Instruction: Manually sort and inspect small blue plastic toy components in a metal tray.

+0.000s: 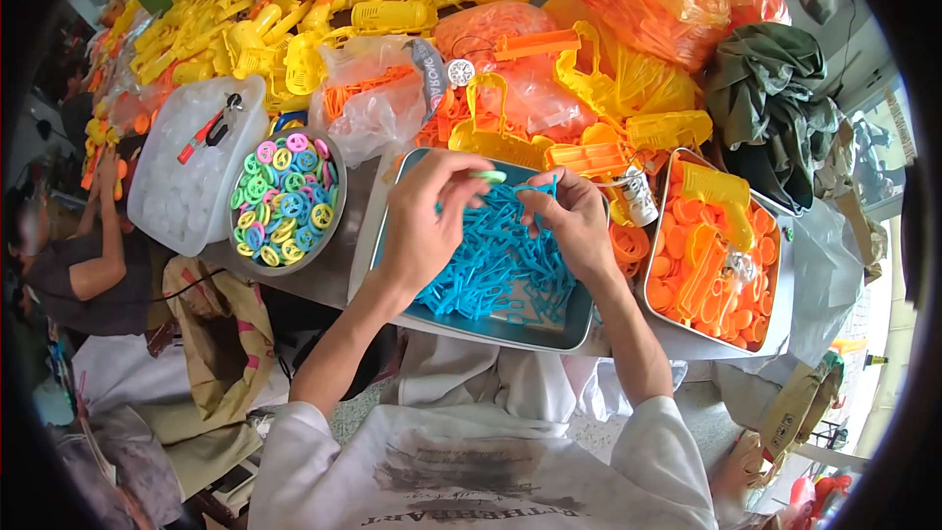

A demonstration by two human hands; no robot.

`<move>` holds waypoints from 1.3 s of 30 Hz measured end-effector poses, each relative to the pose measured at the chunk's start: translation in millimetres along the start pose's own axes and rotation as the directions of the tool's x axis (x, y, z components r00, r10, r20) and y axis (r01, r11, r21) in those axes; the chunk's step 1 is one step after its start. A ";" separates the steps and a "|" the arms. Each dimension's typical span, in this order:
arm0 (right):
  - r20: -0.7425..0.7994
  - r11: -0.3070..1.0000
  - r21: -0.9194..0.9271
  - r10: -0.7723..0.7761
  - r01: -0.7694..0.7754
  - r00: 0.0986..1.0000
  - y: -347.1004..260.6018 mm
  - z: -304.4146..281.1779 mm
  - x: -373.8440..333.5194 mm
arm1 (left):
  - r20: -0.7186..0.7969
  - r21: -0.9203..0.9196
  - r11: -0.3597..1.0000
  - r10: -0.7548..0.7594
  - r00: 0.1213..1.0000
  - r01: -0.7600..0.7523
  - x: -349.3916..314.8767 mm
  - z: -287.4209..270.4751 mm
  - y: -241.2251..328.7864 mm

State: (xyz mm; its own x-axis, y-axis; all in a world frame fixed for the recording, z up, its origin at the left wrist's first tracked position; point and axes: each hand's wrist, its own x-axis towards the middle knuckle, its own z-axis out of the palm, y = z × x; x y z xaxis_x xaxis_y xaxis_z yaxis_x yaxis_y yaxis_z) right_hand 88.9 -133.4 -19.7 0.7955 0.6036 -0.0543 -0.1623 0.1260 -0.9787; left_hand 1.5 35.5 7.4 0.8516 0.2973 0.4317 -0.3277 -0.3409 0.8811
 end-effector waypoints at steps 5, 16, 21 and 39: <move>-0.134 0.972 0.228 0.097 -0.065 0.986 0.4 -1.5 2.5 | -0.022 0.073 0.972 0.223 0.975 -0.221 13.6 21.1 -17.5; -0.057 0.929 0.331 0.196 -0.167 0.979 -4.0 -4.2 2.9 | 0.007 0.136 0.954 0.268 0.963 -0.267 5.3 24.2 -20.2; -0.043 0.886 0.431 0.209 -0.171 0.977 -3.6 -4.5 2.1 | -0.027 0.030 0.979 0.201 0.979 -0.200 4.8 25.5 -24.8; -0.060 0.994 -0.104 -0.021 0.015 0.998 -1.0 4.2 1.7 | -0.013 -0.187 0.977 -0.109 0.994 0.104 7.2 20.2 -24.7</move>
State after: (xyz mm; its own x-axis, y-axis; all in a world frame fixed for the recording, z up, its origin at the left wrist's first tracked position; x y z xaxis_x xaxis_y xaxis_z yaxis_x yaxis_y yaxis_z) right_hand 87.9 -129.2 -18.0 0.8326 0.5520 -0.0454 -0.0890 0.0523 -0.9947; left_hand 24.1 28.0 -15.1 0.8769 0.3439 0.3358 -0.3077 -0.1350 0.9418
